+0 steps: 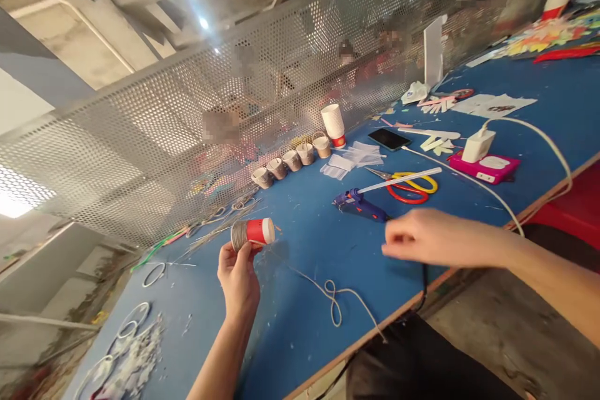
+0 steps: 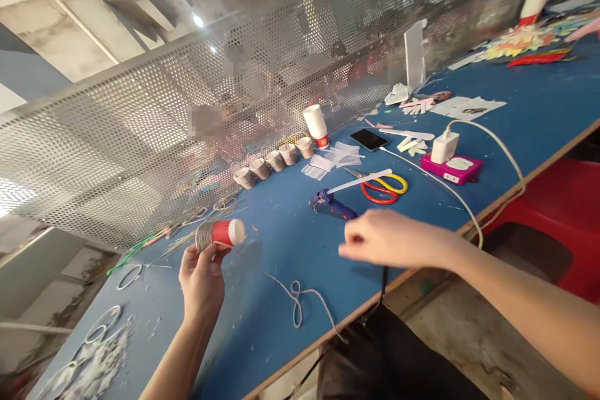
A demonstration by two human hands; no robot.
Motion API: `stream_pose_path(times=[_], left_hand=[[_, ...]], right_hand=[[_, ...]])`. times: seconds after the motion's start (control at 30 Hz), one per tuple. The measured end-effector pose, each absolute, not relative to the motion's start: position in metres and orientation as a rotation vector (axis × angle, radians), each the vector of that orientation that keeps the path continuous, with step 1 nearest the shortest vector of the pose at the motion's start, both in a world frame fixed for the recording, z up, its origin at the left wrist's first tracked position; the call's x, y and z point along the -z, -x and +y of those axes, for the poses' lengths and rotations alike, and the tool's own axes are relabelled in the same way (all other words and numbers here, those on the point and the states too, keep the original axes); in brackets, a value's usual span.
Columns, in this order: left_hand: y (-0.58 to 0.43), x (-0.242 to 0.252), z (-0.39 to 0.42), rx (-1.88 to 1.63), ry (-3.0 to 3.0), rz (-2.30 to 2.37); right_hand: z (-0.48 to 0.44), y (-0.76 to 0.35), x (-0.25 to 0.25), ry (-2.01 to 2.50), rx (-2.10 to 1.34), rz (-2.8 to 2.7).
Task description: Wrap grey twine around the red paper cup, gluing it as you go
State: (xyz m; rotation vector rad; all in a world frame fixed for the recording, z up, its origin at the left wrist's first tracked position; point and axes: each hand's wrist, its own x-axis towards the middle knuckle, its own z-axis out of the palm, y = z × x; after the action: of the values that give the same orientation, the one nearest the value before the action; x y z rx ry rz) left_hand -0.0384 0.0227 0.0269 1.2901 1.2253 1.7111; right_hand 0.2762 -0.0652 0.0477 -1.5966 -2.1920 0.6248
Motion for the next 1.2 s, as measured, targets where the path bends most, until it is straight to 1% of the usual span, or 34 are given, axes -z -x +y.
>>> stream_pose_path(times=[0.07,0.23,0.33,0.47,0.6,0.73,1.03,1.2], left_hand=[[0.034,-0.023,0.019,-1.678,-1.269,1.193],[0.026,-0.010,0.002,-1.549,-1.282,1.171],[0.027,-0.006,-0.005,-1.482,-1.324,1.180],[0.030,-0.006,-0.008,-1.428,-1.388,1.241],[0.027,-0.009,-0.011,-1.347,-1.435,1.329],[0.024,-0.011,-0.012,-1.329,-1.451,1.374],[0.022,-0.008,-0.010,-1.262,-1.523,1.424],[0.024,-0.004,-0.008,-1.240,-1.563,1.420]], right_hand=[[-0.032,-0.285,-0.044,1.756,-0.459,-1.985],[0.033,-0.267,-0.024,1.764,-0.798,-1.898],[0.048,-0.251,-0.013,1.724,-0.812,-1.870],[0.044,-0.238,-0.008,1.658,-0.863,-1.804],[0.026,-0.222,-0.022,1.471,-0.956,-1.805],[0.000,-0.201,-0.039,1.234,-0.882,-1.863],[-0.023,-0.187,-0.027,1.208,-0.892,-1.978],[-0.023,-0.184,-0.028,1.217,-0.820,-1.994]])
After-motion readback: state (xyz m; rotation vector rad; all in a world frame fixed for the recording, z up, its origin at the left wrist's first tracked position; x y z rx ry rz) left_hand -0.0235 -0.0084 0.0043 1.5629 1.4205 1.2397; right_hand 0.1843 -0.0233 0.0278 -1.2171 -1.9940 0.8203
